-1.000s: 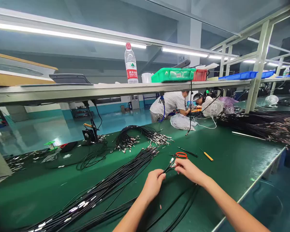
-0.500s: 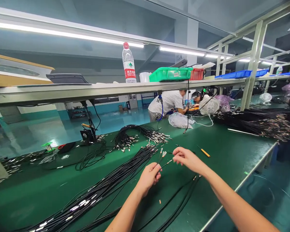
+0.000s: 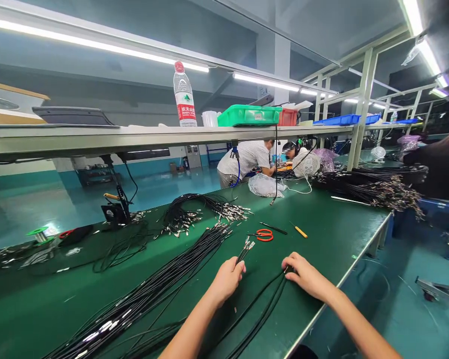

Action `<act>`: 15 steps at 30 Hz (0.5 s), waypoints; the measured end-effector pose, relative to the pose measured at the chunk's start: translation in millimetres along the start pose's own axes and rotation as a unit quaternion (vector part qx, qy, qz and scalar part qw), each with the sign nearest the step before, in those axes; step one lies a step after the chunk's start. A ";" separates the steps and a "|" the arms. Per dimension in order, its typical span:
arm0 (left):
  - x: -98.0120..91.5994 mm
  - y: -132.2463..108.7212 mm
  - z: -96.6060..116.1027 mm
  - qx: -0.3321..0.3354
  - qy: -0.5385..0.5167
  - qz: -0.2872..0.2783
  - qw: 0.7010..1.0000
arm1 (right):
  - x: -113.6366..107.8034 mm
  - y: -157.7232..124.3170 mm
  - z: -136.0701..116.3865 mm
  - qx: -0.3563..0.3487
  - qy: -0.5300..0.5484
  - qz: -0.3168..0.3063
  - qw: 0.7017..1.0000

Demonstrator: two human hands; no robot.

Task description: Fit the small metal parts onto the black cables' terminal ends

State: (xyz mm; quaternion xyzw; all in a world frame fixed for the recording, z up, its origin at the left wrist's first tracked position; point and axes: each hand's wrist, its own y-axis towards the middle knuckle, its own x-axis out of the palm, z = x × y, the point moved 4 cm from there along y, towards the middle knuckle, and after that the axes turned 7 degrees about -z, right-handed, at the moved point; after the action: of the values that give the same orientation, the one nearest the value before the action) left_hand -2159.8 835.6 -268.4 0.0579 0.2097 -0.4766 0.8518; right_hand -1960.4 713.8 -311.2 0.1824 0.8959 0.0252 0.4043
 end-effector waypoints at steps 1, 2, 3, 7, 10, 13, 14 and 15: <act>0.2 -1.4 1.5 -0.005 0.009 0.003 1.000 | 2.6 0.5 -0.6 -0.006 0.005 -0.011 1.000; 0.6 -2.5 3.5 -0.008 0.020 0.005 1.000 | 3.4 1.3 0.3 -0.011 0.012 -0.019 1.000; 1.3 -3.1 5.5 -0.009 0.033 0.006 0.999 | 2.8 2.2 2.4 -0.015 0.019 -0.024 0.999; 7.0 3.9 8.9 -0.009 0.109 0.025 0.994 | -6.5 3.7 15.1 -0.021 0.056 -0.020 0.998; 11.5 11.4 4.6 -0.017 0.171 0.059 0.983 | -13.1 4.1 26.5 0.000 0.069 0.016 0.997; 15.9 10.7 -0.1 -0.032 0.220 0.077 0.972 | -14.8 7.9 36.6 0.031 0.052 0.038 0.997; 18.0 8.6 -0.8 -0.036 0.232 0.077 0.969 | -14.3 10.3 38.6 0.037 0.041 0.037 0.998; 20.5 6.0 -1.0 -0.039 0.243 0.077 0.966 | -13.5 13.1 39.9 0.042 0.028 0.033 0.998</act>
State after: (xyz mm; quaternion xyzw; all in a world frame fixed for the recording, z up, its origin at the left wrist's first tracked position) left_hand -2145.7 823.0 -278.4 0.1547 0.4238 -0.3729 0.8108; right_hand -1918.9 717.3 -325.8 0.2274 0.9009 0.0062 0.3696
